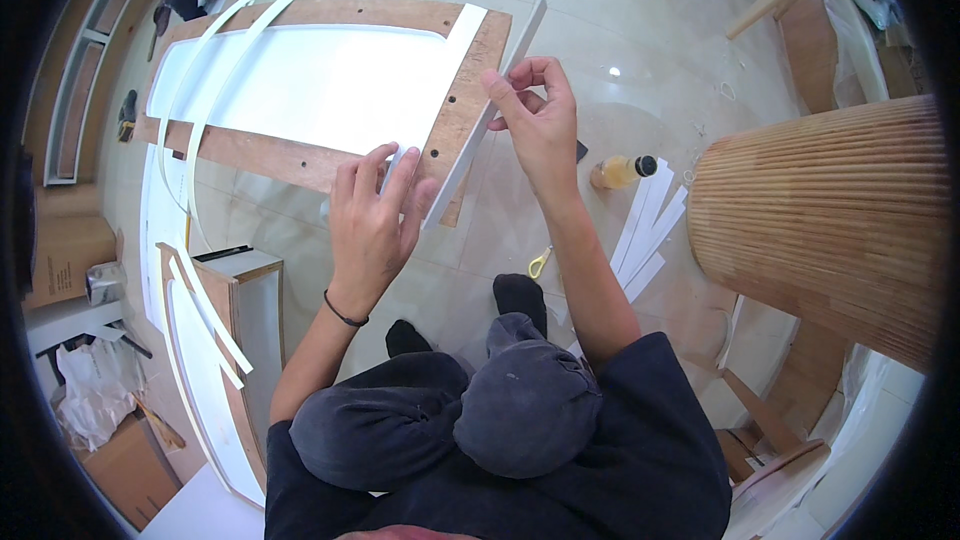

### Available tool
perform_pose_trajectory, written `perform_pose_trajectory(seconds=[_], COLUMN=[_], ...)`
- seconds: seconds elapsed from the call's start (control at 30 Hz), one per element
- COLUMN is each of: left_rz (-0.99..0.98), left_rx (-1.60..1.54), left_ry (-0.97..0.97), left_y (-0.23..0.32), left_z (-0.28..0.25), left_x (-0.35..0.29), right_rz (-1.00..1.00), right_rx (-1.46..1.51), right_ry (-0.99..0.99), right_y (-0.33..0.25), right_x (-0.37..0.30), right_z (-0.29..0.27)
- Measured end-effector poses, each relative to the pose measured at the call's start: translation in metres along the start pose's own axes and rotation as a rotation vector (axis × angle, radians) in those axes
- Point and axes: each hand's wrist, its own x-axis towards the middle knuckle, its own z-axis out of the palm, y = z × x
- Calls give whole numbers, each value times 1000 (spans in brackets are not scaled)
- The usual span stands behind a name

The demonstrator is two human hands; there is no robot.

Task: The person applies glue to white plastic strips and attaches them to the edges of a wooden board. They measure, cut, and fit the strips along the board's perimeter, repeating the process for multiple sections.

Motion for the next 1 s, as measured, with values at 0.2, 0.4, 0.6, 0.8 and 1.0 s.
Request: perform_pose_trajectory(seconds=[0.2, 0.4, 0.6, 0.8, 1.0], left_rz=[-225, -401, -306, 0, 87], left_rx=[-299, -488, -393, -177, -107], left_ry=[69, -29, 9, 22, -94], left_y=[-3, -6, -6, 15, 26], left_z=[3, -2, -1, -13, -4], left_x=[10, 12, 12, 7, 0], right_rz=[-18, -64, 18, -54, -151], right_rx=[-148, -382, -409, -276, -419], right_ry=[-42, 42, 77, 16, -141], right_y=[2, 9, 12, 8, 5], right_x=[2, 4, -1, -3, 2], right_z=[4, 9, 10, 15, 2])
